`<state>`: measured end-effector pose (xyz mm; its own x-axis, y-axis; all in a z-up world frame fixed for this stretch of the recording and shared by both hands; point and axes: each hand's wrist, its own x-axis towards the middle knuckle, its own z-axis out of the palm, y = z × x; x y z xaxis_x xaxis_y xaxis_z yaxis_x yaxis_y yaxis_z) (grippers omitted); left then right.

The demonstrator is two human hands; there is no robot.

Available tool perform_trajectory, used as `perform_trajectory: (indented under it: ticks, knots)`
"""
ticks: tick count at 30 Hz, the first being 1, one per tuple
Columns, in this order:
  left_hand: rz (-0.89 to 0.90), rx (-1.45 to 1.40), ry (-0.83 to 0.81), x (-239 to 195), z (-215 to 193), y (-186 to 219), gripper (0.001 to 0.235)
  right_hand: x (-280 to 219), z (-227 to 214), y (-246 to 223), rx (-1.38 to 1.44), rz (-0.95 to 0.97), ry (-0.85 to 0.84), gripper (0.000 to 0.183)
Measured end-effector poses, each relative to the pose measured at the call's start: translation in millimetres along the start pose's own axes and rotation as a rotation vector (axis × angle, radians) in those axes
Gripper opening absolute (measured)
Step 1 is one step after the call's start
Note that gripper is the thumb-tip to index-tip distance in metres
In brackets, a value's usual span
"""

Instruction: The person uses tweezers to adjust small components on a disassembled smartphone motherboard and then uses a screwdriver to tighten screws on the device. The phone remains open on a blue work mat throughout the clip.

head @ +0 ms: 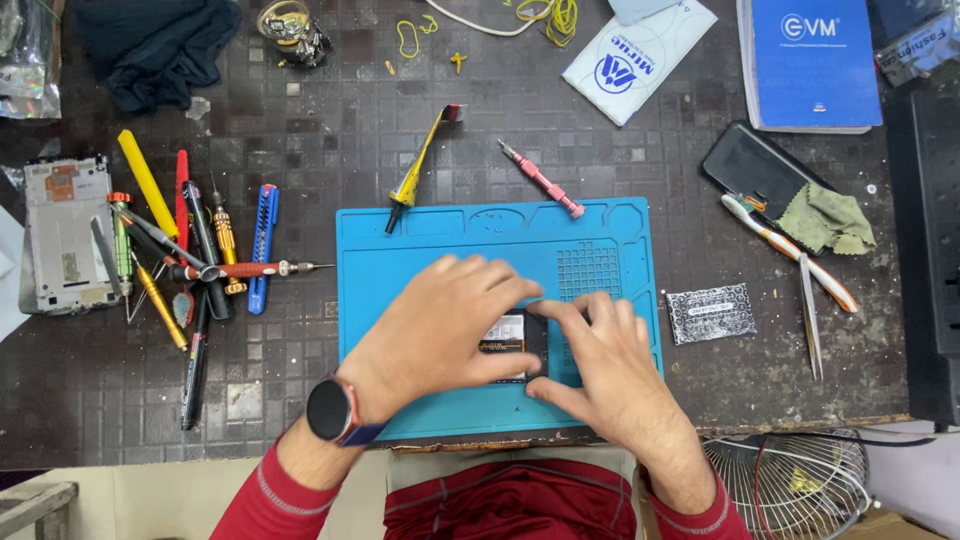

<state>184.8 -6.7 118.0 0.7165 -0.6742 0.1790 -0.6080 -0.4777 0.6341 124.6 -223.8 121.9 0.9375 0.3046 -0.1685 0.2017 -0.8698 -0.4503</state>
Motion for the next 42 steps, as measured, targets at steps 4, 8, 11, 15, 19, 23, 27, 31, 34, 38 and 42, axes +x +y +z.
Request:
perform_trajectory:
  ticks: [4, 8, 11, 15, 19, 23, 27, 31, 34, 38, 42]
  knots:
    - [-0.057, 0.17, -0.045, -19, -1, 14, 0.095, -15, 12, 2, 0.047, -0.006, 0.123, 0.088]
    - [-0.21, 0.18, -0.127, -17, 6, 23, 0.08, -18, 17, 2, 0.067, 0.006, 0.182, 0.086]
    - [-0.273, 0.186, -0.154, -12, 5, 24, 0.076, -19, 19, 1, 0.084, 0.026, 0.181, 0.081]
    - [-0.231, 0.173, -0.107, -10, 6, 30, 0.063, -20, 25, 4, 0.226, 0.027, 0.202, 0.071]
    - [-0.174, 0.255, -0.01, -17, 12, 47, 0.048, -27, 40, 1, 0.607, 0.04, 0.332, 0.046]
    - [-0.142, 0.382, 0.078, -25, 20, 56, 0.02, -29, 49, 3, 0.666, -0.027, 0.427, 0.022]
    - [-0.12, 0.429, 0.106, -30, 23, 57, 0.013, -28, 55, 1, 0.626, -0.058, 0.494, 0.019]
    - [-0.101, 0.421, 0.135, -32, 22, 64, 0.014, -30, 51, -6, 0.513, -0.085, 0.559, 0.017]
    - [-0.05, 0.324, 0.16, -33, 19, 68, 0.013, -39, 38, -13, 0.418, -0.146, 0.647, 0.018]
    - [0.104, 0.009, 0.251, -32, 15, 71, 0.023, -55, 20, -28, 0.62, -0.235, 0.786, 0.038]
    - [0.203, -0.347, 0.345, -22, 22, 64, 0.038, -62, 4, -28, 0.71, -0.159, 0.734, 0.045]
